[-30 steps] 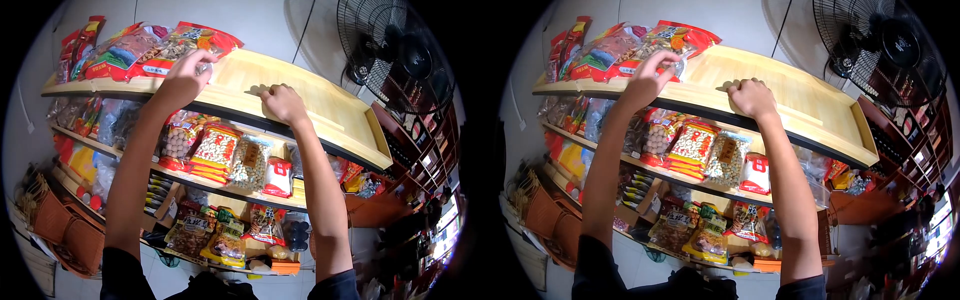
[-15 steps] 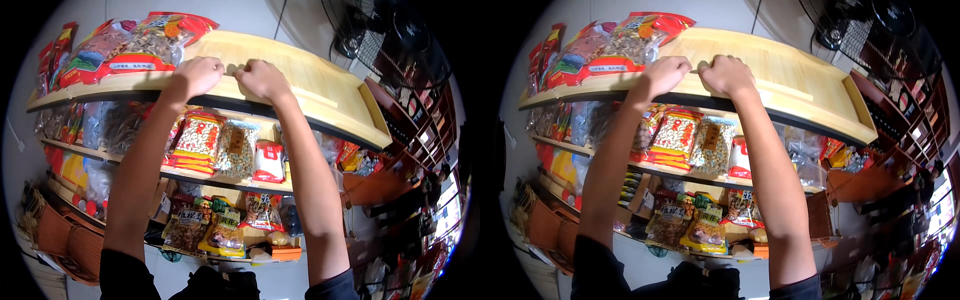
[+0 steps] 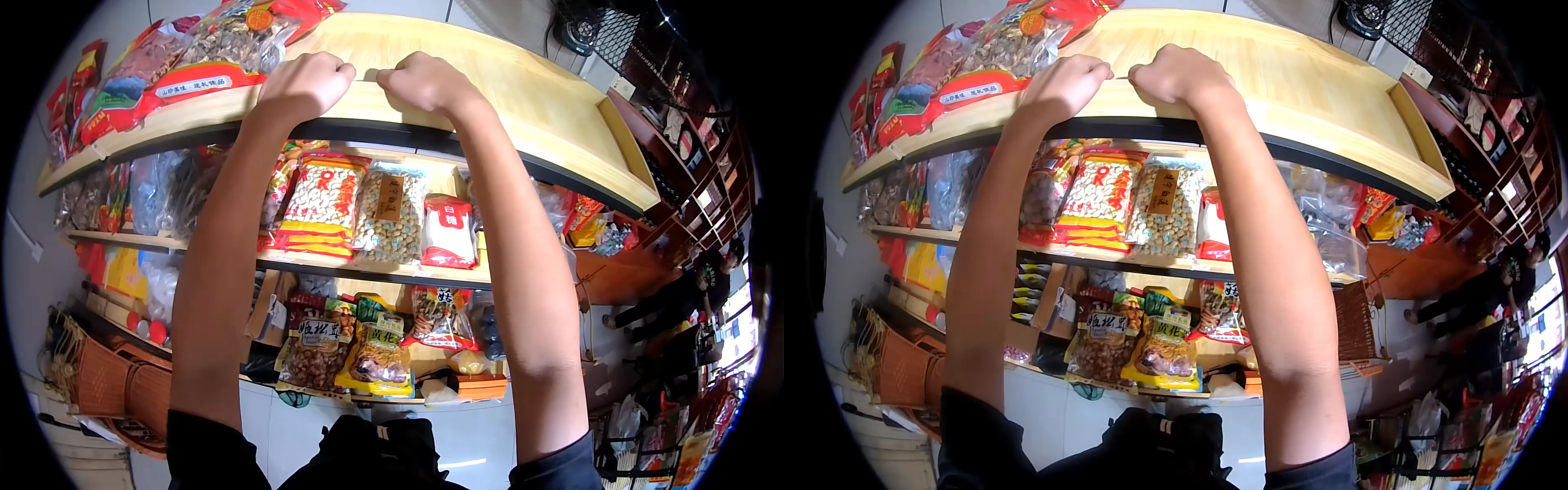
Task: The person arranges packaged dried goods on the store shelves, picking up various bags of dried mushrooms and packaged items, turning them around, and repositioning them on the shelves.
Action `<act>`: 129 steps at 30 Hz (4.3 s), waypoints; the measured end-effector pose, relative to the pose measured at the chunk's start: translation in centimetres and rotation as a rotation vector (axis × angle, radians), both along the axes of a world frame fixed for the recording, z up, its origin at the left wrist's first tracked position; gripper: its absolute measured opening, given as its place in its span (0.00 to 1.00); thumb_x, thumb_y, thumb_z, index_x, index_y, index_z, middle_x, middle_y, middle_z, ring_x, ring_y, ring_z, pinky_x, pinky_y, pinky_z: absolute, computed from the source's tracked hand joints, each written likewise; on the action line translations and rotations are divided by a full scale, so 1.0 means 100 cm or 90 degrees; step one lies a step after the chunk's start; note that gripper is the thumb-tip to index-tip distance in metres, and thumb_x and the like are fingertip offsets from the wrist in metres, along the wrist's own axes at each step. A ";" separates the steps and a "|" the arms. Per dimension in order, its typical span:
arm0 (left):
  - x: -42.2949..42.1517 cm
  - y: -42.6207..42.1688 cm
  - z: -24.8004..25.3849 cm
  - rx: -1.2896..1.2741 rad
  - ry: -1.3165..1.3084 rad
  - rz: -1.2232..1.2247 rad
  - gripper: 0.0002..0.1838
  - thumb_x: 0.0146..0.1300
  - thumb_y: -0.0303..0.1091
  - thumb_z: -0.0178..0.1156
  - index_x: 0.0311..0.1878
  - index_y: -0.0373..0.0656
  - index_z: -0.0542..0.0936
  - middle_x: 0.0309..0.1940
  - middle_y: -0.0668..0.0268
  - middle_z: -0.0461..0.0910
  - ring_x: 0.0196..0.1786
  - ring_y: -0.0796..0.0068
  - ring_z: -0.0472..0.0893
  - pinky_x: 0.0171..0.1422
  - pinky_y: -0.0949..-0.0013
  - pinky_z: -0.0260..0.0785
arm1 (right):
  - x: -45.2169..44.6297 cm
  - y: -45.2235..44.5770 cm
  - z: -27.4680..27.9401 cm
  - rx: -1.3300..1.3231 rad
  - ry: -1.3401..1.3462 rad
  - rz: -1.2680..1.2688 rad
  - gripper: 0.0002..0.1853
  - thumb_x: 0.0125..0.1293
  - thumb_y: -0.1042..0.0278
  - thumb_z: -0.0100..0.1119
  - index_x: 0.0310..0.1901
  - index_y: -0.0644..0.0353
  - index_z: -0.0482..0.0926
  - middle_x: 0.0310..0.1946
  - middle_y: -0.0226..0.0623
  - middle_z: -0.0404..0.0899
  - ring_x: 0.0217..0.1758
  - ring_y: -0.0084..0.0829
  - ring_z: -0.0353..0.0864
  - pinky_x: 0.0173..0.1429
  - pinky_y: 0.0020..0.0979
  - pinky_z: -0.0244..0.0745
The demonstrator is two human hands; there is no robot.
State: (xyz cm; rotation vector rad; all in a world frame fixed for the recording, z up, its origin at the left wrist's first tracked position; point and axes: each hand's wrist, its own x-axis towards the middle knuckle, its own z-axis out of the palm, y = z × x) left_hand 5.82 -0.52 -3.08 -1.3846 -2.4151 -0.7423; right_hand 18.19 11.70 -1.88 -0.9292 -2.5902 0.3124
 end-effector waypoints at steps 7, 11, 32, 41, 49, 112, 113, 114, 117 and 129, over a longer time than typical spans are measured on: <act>-0.011 0.006 -0.008 0.009 0.082 0.000 0.23 0.64 0.49 0.45 0.45 0.43 0.82 0.44 0.50 0.81 0.51 0.50 0.79 0.57 0.54 0.68 | -0.003 0.004 -0.006 0.047 0.040 0.002 0.29 0.55 0.46 0.52 0.52 0.57 0.82 0.54 0.49 0.79 0.58 0.46 0.78 0.62 0.43 0.71; -0.041 0.015 -0.022 0.099 0.208 -0.136 0.23 0.64 0.49 0.45 0.40 0.39 0.82 0.40 0.47 0.81 0.47 0.46 0.79 0.55 0.52 0.68 | -0.004 0.007 -0.004 0.037 0.012 0.010 0.28 0.55 0.48 0.52 0.52 0.56 0.82 0.54 0.48 0.79 0.58 0.46 0.78 0.62 0.42 0.72; -0.033 0.013 -0.006 0.008 0.006 -0.139 0.22 0.63 0.43 0.45 0.45 0.37 0.82 0.42 0.52 0.82 0.49 0.57 0.80 0.56 0.63 0.67 | 0.013 -0.001 -0.015 0.146 0.231 0.109 0.20 0.60 0.56 0.48 0.40 0.62 0.85 0.39 0.50 0.84 0.43 0.46 0.85 0.51 0.41 0.77; -0.020 0.010 -0.006 0.026 -0.009 -0.136 0.16 0.65 0.33 0.45 0.45 0.35 0.79 0.46 0.53 0.81 0.54 0.60 0.79 0.60 0.65 0.66 | 0.018 -0.003 -0.011 0.067 0.143 0.113 0.19 0.65 0.54 0.50 0.44 0.56 0.85 0.48 0.45 0.82 0.55 0.40 0.79 0.58 0.41 0.69; -0.028 0.011 -0.004 -0.017 -0.023 -0.124 0.17 0.62 0.32 0.47 0.46 0.35 0.82 0.47 0.53 0.81 0.54 0.57 0.78 0.62 0.64 0.65 | 0.016 -0.006 -0.012 0.083 0.148 0.077 0.18 0.66 0.54 0.50 0.42 0.55 0.86 0.47 0.44 0.82 0.54 0.39 0.79 0.56 0.39 0.70; -0.210 -0.168 0.027 0.156 -0.061 -0.214 0.48 0.46 0.34 0.72 0.70 0.34 0.59 0.57 0.41 0.74 0.61 0.47 0.73 0.65 0.59 0.67 | -0.140 -0.118 0.042 -0.023 0.259 0.392 0.38 0.59 0.88 0.57 0.70 0.54 0.58 0.63 0.47 0.61 0.65 0.40 0.69 0.68 0.34 0.72; -0.215 -0.161 0.020 0.245 -0.020 -0.253 0.46 0.47 0.33 0.72 0.69 0.34 0.60 0.58 0.43 0.73 0.61 0.48 0.74 0.65 0.59 0.66 | -0.136 -0.123 0.046 0.041 0.266 0.396 0.37 0.60 0.88 0.56 0.71 0.54 0.59 0.63 0.47 0.62 0.66 0.41 0.69 0.68 0.35 0.72; -0.212 -0.158 0.017 0.333 0.020 -0.292 0.45 0.48 0.31 0.71 0.69 0.34 0.61 0.59 0.44 0.73 0.61 0.49 0.74 0.66 0.60 0.66 | -0.131 -0.126 0.050 0.033 0.267 0.391 0.37 0.60 0.88 0.56 0.71 0.54 0.59 0.63 0.47 0.62 0.66 0.41 0.69 0.68 0.35 0.72; -0.190 -0.157 0.011 0.398 -0.078 -0.323 0.41 0.51 0.31 0.72 0.67 0.34 0.63 0.59 0.47 0.73 0.62 0.56 0.74 0.67 0.62 0.65 | -0.108 -0.141 0.064 0.210 0.253 0.390 0.36 0.58 0.87 0.57 0.69 0.54 0.63 0.59 0.47 0.64 0.62 0.43 0.72 0.64 0.34 0.76; -0.059 -0.164 -0.108 0.575 -0.209 -0.268 0.50 0.50 0.21 0.72 0.70 0.39 0.48 0.63 0.55 0.65 0.60 0.62 0.74 0.64 0.61 0.71 | 0.038 -0.206 0.012 0.273 0.423 0.590 0.11 0.53 0.75 0.63 0.40 0.64 0.81 0.34 0.41 0.75 0.38 0.38 0.79 0.41 0.37 0.77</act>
